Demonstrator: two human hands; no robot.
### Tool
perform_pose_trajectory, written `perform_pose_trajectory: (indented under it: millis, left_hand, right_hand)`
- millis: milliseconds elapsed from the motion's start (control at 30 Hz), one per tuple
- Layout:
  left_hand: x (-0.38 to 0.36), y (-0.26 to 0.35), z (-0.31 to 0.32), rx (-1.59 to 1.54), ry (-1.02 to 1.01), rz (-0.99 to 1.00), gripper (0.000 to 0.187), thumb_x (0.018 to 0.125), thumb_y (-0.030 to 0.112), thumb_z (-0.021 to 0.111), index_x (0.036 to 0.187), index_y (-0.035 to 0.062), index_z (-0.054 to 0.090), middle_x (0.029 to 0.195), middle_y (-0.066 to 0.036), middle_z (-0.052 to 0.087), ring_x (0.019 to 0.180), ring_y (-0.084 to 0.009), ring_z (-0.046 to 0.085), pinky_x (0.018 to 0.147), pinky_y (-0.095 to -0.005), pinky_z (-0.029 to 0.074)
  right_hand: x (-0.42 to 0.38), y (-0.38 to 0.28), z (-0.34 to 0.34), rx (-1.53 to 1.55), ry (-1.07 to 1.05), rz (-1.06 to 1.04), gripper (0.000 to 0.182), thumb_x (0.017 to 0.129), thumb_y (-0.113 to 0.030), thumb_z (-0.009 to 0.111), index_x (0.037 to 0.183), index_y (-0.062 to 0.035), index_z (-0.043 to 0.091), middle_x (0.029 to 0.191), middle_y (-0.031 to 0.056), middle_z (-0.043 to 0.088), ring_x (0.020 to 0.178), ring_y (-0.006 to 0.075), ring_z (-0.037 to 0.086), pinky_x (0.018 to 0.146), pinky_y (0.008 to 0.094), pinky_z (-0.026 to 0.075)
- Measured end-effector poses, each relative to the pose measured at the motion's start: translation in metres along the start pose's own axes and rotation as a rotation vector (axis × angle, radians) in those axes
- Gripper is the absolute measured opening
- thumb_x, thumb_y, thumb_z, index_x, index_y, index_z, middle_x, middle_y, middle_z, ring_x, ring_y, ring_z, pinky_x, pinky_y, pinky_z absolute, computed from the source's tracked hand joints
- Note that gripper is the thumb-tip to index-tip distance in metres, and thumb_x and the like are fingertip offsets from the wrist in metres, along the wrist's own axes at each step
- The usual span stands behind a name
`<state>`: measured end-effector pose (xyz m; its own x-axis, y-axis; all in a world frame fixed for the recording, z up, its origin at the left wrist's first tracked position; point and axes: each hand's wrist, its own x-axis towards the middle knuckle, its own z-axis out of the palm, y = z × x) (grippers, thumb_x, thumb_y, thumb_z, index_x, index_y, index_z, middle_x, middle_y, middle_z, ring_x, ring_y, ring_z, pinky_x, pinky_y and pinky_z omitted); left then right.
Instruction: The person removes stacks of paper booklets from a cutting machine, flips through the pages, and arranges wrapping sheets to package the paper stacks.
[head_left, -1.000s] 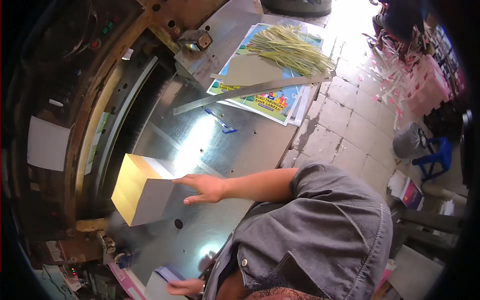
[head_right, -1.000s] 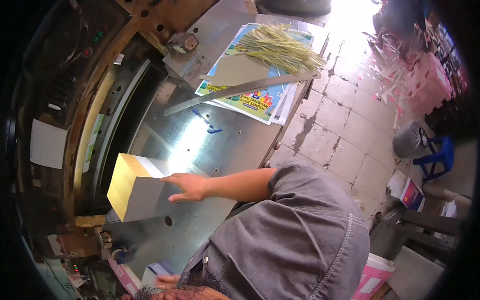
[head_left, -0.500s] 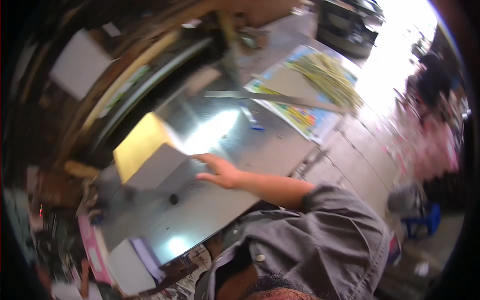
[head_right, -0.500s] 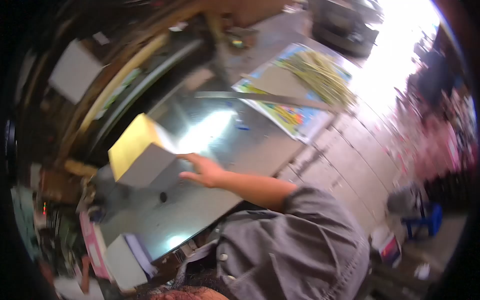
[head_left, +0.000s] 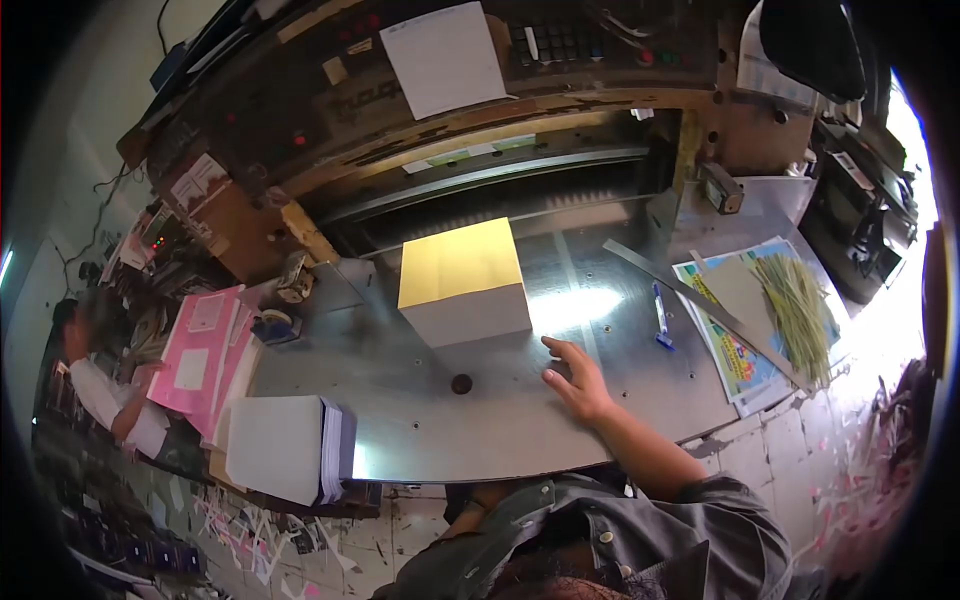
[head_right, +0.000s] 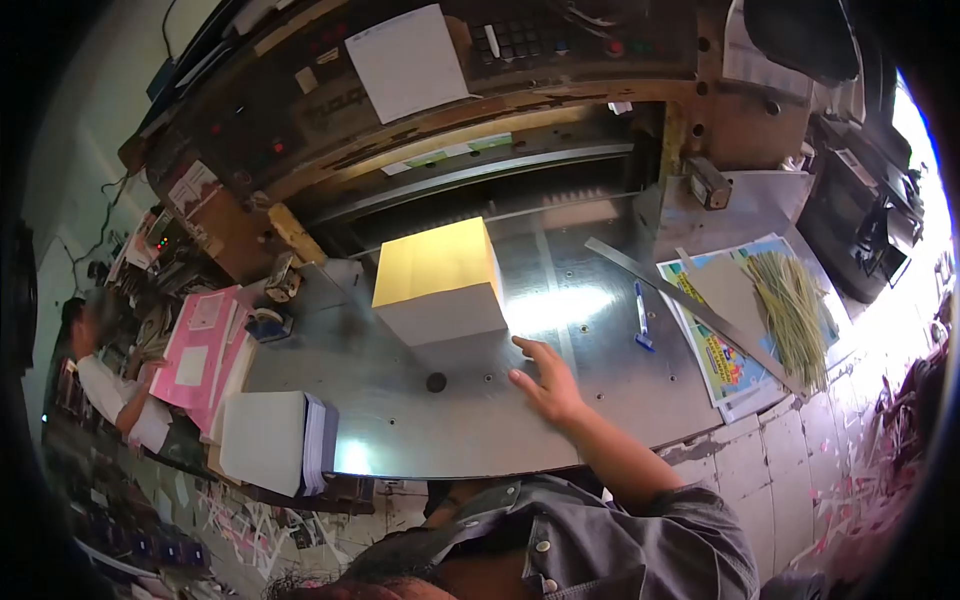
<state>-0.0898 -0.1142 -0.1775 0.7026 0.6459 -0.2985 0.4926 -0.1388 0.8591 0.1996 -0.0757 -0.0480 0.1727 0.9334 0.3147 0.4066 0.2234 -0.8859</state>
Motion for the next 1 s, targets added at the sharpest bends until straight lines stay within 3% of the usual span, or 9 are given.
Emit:
perform_pose_trajectory:
  millis: [1000]
  left_hand:
    - [0.0043,0.0048,-0.0003,-0.018,-0.006,-0.034,0.033,0.107,0.027,0.058,0.124,-0.0016,0.062,0.115,-0.019,0.065,0.106,-0.0301,0.062,0.096,-0.0397,0.049]
  right_hand:
    - [0.0002,0.0022,0.0003,0.005,-0.019,-0.010,0.058,0.098,-0.034,0.068,0.146,-0.0036,0.053,0.136,0.0226,0.060,0.123,0.0386,0.061,0.105,0.0451,0.049]
